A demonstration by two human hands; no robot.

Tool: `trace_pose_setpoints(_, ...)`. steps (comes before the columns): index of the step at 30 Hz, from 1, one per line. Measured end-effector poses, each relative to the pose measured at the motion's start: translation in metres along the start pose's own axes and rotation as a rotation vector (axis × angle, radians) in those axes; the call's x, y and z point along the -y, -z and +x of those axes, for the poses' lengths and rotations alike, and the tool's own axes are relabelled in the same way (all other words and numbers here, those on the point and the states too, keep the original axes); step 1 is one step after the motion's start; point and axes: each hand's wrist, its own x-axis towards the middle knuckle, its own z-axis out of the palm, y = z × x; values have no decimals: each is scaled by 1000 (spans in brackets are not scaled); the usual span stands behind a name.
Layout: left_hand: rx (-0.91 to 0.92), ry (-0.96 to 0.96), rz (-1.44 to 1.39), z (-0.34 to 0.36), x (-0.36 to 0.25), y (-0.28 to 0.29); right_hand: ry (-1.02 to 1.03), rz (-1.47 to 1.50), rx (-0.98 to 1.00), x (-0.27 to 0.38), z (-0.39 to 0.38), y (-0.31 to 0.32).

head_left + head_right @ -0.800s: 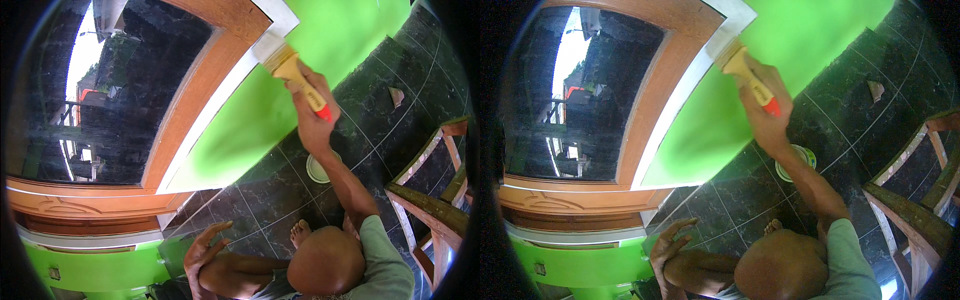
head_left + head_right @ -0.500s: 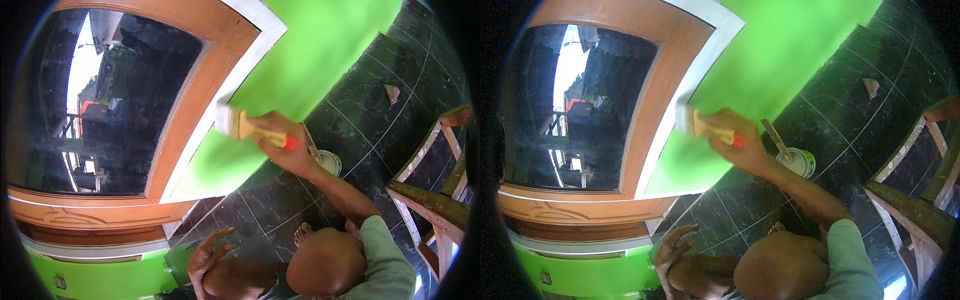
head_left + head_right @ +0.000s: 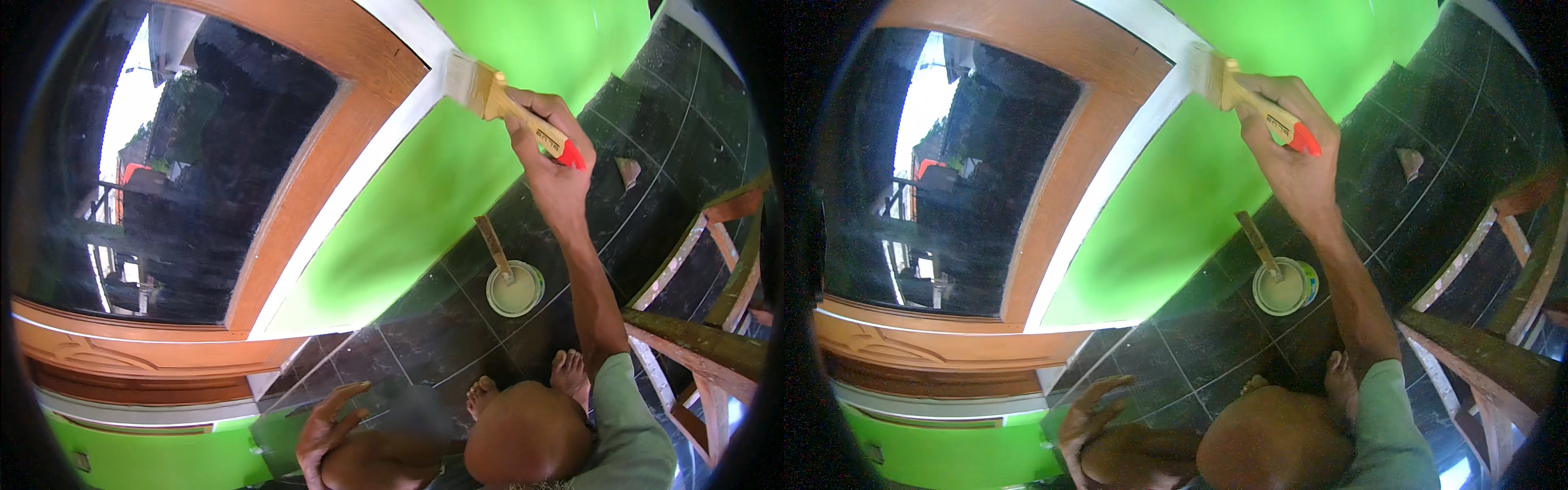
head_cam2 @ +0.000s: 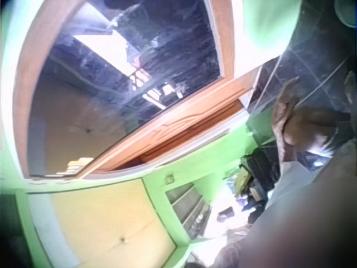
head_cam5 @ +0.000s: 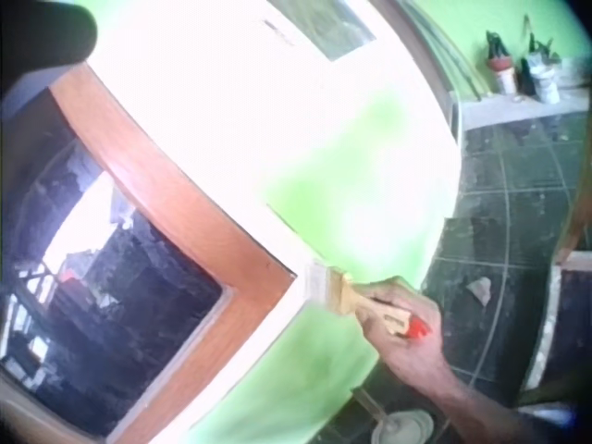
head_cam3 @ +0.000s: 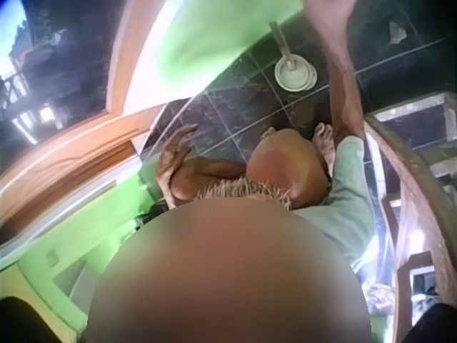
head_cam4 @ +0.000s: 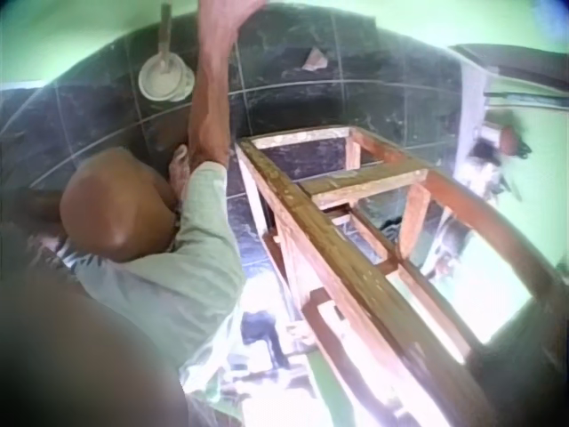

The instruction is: The person paints a white window frame using a paintbrush and a small paint can. They repeatedly dip the brush into the paint and apply it to the frame, occasionally moving a wooden stool to reposition the paint can.

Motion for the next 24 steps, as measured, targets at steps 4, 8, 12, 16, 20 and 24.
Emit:
trace_pose_setpoints(4,-53,-149,63,-4,8,3,-103,-5,97,28,36,24)
trace_pose_setpoints(8,-126,-340,168,-6,-11,3,-126,-145,239,30,59,44)
trace_pose_setpoints(12,-136,-372,180,-2,-7,4,-7,-170,348,43,66,25)
trace_pose_setpoints(16,-140,-399,152,1,-11,3,73,-217,354,62,83,13)
trace_pose_setpoints(20,-149,-440,179,4,-9,4,124,-229,391,80,100,0)
trace_pose_setpoints(24,-144,-458,140,7,-9,4,204,-334,416,87,123,-13)
